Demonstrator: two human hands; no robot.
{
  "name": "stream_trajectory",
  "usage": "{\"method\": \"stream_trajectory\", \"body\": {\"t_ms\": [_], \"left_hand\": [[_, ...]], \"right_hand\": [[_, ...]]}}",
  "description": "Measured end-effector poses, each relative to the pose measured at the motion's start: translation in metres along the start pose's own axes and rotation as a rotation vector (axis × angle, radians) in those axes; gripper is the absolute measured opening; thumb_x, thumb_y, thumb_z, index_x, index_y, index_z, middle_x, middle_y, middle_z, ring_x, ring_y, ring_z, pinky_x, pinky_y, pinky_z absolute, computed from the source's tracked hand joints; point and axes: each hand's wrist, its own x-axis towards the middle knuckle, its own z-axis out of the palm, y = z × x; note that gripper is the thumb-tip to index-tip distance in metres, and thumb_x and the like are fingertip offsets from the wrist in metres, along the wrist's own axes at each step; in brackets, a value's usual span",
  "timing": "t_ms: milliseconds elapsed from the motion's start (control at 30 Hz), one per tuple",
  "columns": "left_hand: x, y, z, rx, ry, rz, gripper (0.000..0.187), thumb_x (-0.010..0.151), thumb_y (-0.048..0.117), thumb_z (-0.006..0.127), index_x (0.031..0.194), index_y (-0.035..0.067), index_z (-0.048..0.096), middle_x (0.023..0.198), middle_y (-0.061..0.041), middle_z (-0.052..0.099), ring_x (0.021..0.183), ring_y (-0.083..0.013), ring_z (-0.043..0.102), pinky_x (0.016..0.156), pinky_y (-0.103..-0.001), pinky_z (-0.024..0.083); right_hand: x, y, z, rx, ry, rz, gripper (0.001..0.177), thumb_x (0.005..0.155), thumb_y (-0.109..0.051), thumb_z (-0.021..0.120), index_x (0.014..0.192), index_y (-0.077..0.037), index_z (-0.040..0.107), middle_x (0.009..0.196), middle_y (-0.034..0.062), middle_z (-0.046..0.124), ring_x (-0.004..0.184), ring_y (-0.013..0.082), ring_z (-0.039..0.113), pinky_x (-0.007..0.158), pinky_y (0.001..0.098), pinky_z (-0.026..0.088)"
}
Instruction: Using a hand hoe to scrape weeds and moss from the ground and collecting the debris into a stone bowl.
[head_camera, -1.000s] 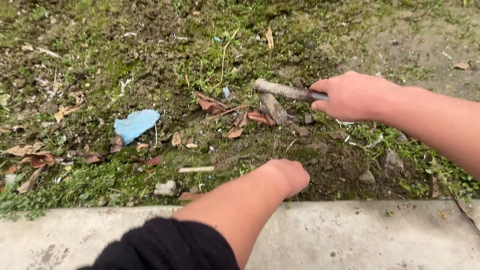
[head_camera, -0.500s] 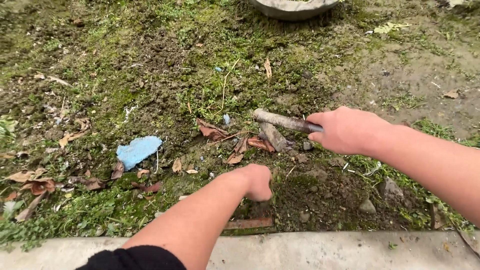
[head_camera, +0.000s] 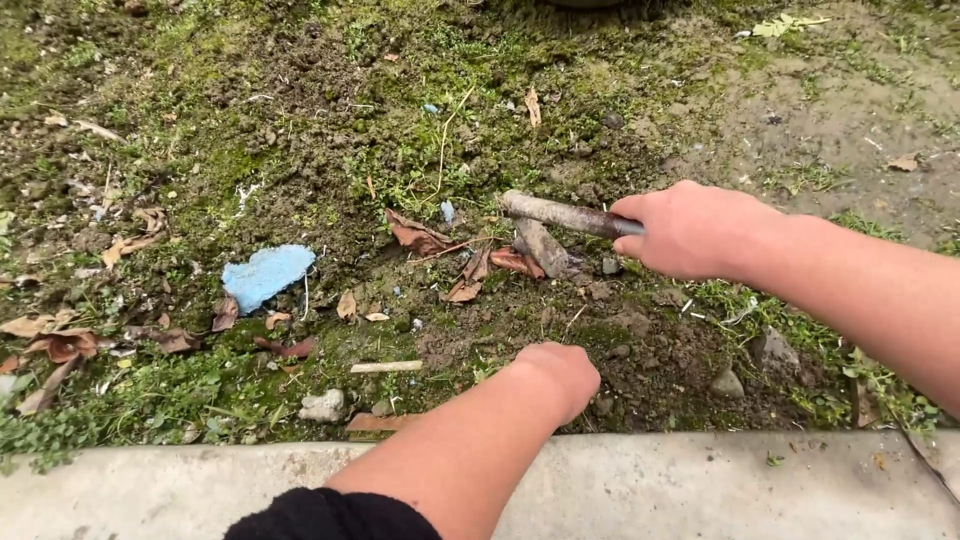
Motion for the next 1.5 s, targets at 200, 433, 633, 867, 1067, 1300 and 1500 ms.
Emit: {"method": "stream_trajectory", "body": {"t_ms": [200,433,633,867,1067,1300,1500], "left_hand": [[-0.016,-0.047,-0.038,0.025,0.230,-0.222,0.024,0.089,-0.007,0.051,0.089,-0.004,0.074,0.087,-0.018,0.073,0.091,-0.0385,0.075,0.079,-0.055,0.062],[-0.104,-0.109,-0.136,-0.280,0.257,-0.465,0.049,0.088,0.035,0.050,0.112,0.000,0.074,0.111,-0.022,0.071,0.112,-0.0374,0.067,0.100,-0.055,0.053],[-0.239,-0.122,-0.209,-0.372,0.195,-0.750,0.055,0.105,0.038,0.027,0.118,-0.006,0.059,0.129,-0.018,0.059,0.102,-0.0239,0.059,0.101,-0.046,0.047],[-0.328,-0.184,-0.175,-0.414,0.384,-0.807,0.047,0.108,0.034,0.038,0.101,-0.001,0.067,0.087,-0.011,0.065,0.078,-0.0173,0.064,0.075,-0.034,0.061],[-0.351,-0.223,-0.078,-0.694,0.376,-0.880,0.030,0.103,0.030,0.050,0.116,0.007,0.065,0.092,-0.006,0.068,0.077,-0.0137,0.060,0.064,-0.028,0.050],[-0.305,-0.243,0.023,-0.195,-0.018,-0.607,0.041,0.094,-0.008,0.043,0.135,0.000,0.046,0.112,-0.014,0.065,0.085,-0.0236,0.063,0.066,-0.034,0.053],[-0.288,-0.197,0.032,-0.134,-0.210,-0.518,0.028,0.093,-0.002,0.047,0.107,0.004,0.070,0.102,-0.007,0.067,0.085,-0.0171,0.065,0.077,-0.032,0.060]], "right_hand": [[0.006,0.004,0.008,0.000,0.022,-0.018,0.046,0.105,-0.035,0.044,0.148,-0.017,0.046,0.118,0.0197,0.071,0.078,0.0256,0.080,0.074,0.0405,0.068],[0.015,0.007,0.002,-0.106,0.014,0.001,0.052,0.101,-0.048,0.045,0.149,-0.029,0.047,0.129,0.0131,0.070,0.108,0.0338,0.076,0.088,0.0467,0.063],[-0.003,-0.040,-0.032,-0.123,0.018,0.008,0.049,0.105,-0.044,0.043,0.153,-0.036,0.034,0.091,0.0055,0.079,0.049,0.0099,0.051,0.046,0.0217,0.049],[-0.022,-0.109,-0.062,-0.081,0.083,-0.139,0.044,0.098,-0.048,0.050,0.142,-0.043,0.049,0.110,-0.0015,0.080,0.063,0.0112,0.068,0.062,0.0274,0.057],[-0.026,-0.180,-0.064,-0.151,-0.012,-0.219,0.031,0.099,-0.047,0.051,0.127,-0.049,0.064,0.089,-0.0122,0.080,0.068,0.0024,0.072,0.072,0.0153,0.061],[-0.029,-0.240,-0.028,-0.259,-0.048,-0.130,0.043,0.101,-0.052,0.047,0.144,-0.047,0.046,0.081,-0.0016,0.081,0.067,0.0082,0.070,0.066,0.0196,0.057],[0.004,-0.229,0.004,-0.363,-0.055,-0.158,0.044,0.100,-0.057,0.044,0.144,-0.053,0.042,0.074,-0.0027,0.077,0.055,0.0061,0.059,0.058,0.0178,0.055]]}}
